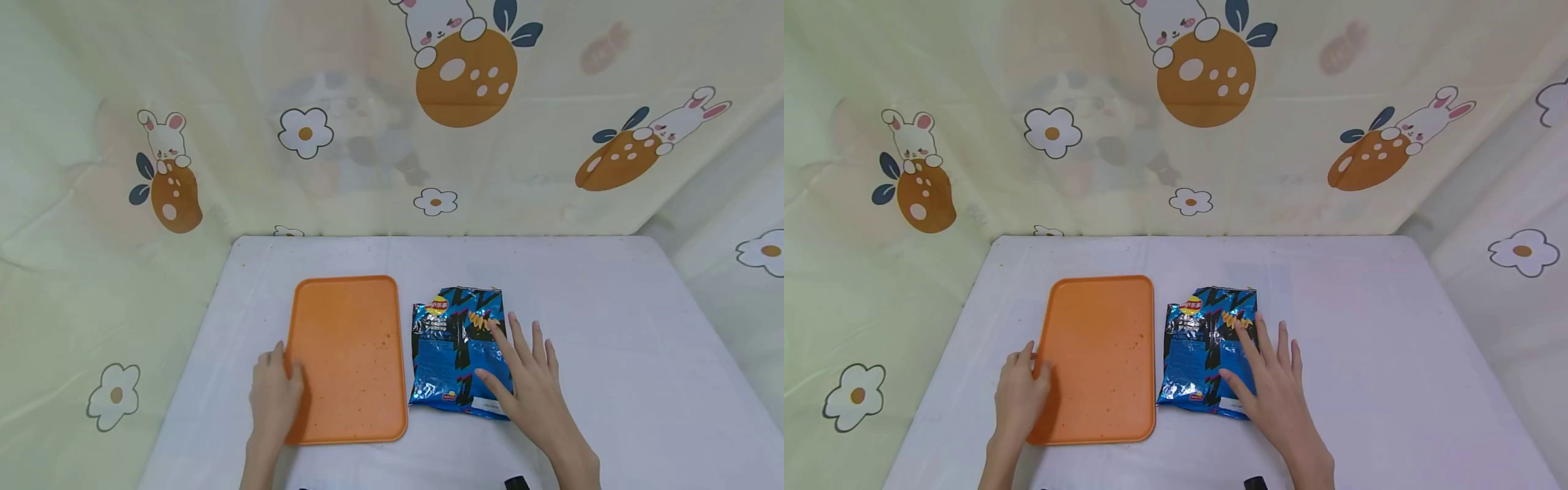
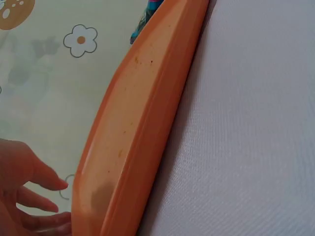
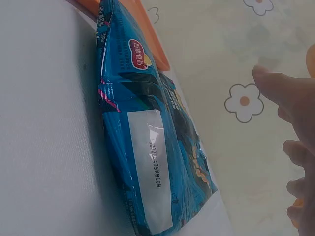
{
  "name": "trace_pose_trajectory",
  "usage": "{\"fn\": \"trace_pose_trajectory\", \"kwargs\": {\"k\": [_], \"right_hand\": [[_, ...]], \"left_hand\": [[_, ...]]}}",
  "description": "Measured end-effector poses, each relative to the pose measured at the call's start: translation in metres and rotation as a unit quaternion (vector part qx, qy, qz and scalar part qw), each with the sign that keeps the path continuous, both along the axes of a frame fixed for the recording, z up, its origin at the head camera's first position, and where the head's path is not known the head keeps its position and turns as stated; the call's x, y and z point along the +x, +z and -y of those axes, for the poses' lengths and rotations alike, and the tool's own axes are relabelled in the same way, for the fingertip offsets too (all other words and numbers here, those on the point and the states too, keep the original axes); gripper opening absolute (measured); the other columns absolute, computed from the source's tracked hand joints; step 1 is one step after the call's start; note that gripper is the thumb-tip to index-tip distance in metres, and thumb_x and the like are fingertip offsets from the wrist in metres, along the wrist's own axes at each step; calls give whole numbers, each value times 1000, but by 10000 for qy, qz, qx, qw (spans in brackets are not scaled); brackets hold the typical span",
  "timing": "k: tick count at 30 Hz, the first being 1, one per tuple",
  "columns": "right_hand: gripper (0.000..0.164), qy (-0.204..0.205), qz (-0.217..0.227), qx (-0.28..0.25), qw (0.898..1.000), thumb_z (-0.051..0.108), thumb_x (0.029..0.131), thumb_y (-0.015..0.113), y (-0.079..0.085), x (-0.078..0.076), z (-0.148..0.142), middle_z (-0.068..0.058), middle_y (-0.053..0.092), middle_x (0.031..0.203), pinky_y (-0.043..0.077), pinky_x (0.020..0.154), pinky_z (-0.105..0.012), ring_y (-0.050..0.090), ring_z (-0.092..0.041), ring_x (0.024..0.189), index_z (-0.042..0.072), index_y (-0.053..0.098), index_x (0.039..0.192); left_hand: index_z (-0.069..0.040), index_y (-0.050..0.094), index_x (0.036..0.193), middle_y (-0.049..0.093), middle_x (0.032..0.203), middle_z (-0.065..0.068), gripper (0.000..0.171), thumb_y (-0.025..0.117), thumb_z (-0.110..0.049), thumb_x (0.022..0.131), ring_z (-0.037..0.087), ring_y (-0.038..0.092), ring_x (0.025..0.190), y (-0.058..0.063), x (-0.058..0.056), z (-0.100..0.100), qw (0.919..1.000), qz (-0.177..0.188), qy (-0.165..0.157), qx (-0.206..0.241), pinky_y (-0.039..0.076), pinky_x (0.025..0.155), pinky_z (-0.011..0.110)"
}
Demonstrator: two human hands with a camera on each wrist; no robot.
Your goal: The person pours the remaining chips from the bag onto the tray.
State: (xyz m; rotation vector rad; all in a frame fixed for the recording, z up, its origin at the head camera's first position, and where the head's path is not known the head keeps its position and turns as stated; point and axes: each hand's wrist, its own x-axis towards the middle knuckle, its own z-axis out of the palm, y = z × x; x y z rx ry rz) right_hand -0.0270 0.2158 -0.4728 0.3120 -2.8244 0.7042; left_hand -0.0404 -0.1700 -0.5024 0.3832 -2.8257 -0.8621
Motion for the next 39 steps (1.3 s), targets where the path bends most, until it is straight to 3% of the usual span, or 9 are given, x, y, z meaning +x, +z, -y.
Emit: {"fn": "trace_pose_trajectory", "kwargs": {"k": [6, 13, 17, 19, 24, 26, 32, 39], "right_hand": [[81, 17, -102, -135, 9999, 33, 93, 75, 4, 1, 1, -21, 23, 169, 10, 117, -77, 8, -54, 154, 22, 34, 162], [79, -11, -575, -737, 9956, 16, 84, 84, 3, 2, -2, -19, 35, 165, 30, 107, -79, 30, -52, 148, 13, 47, 154], [81, -250, -696, -1089, 9913, 9, 82, 85, 1, 2, -3, -18, 40, 162, 43, 99, -73, 41, -49, 143, 12, 48, 154], [80, -408, -637, -1197, 9899, 9, 83, 85, -1, 4, -3, -17, 42, 161, 49, 104, -55, 45, -46, 141, 12, 48, 154], [79, -766, -107, -1459, 9863, 18, 90, 81, -5, 9, -2, -19, 43, 160, 53, 97, -44, 49, -43, 139, 10, 42, 157], [79, -910, 211, -1638, 9821, 21, 92, 79, -6, 11, -2, -20, 42, 160, 52, 95, -60, 48, -45, 138, 10, 38, 159], [81, -1612, 1232, -1966, 9593, 32, 95, 76, -12, 16, -4, -23, 36, 162, 49, 101, -63, 47, -47, 137, 12, 32, 161], [84, -2026, 1916, -2134, 9363, 22, 95, 76, -20, 17, -7, -24, 32, 163, 48, 104, -60, 53, -47, 133, 17, 27, 164]], "left_hand": [[16, 64, 124, 63, 107, 32, 33, 62, 3, 94, 46, 65, 95, -9, -3, 5, 9998, -86, 122, 145, 57, 76, 54], [12, 66, 125, 66, 101, 29, 33, 60, 5, 93, 44, 67, 88, -12, -6, 11, 9991, 98, 223, 355, 56, 68, 54], [8, 65, 128, 67, 106, 28, 35, 59, 1, 95, 45, 68, 94, -9, -6, 12, 9986, 336, 246, 340, 56, 71, 58], [8, 65, 129, 68, 107, 28, 35, 59, 0, 95, 46, 68, 95, -7, -6, 13, 9983, 408, 238, 350, 56, 70, 59], [6, 65, 129, 68, 105, 26, 35, 59, -2, 96, 43, 68, 92, -7, -4, 17, 9977, 481, 176, 445, 56, 67, 55], [5, 66, 129, 70, 104, 25, 34, 60, -3, 97, 40, 69, 91, -8, -4, 20, 9975, 481, 129, 501, 56, 68, 53], [4, 67, 128, 75, 103, 22, 32, 64, -5, 98, 31, 72, 86, -10, -5, 29, 9951, 644, -19, 752, 55, 61, 37], [4, 67, 128, 75, 105, 23, 32, 65, -4, 97, 32, 73, 87, -7, -7, 31, 9938, 764, -89, 808, 55, 62, 36]]}}
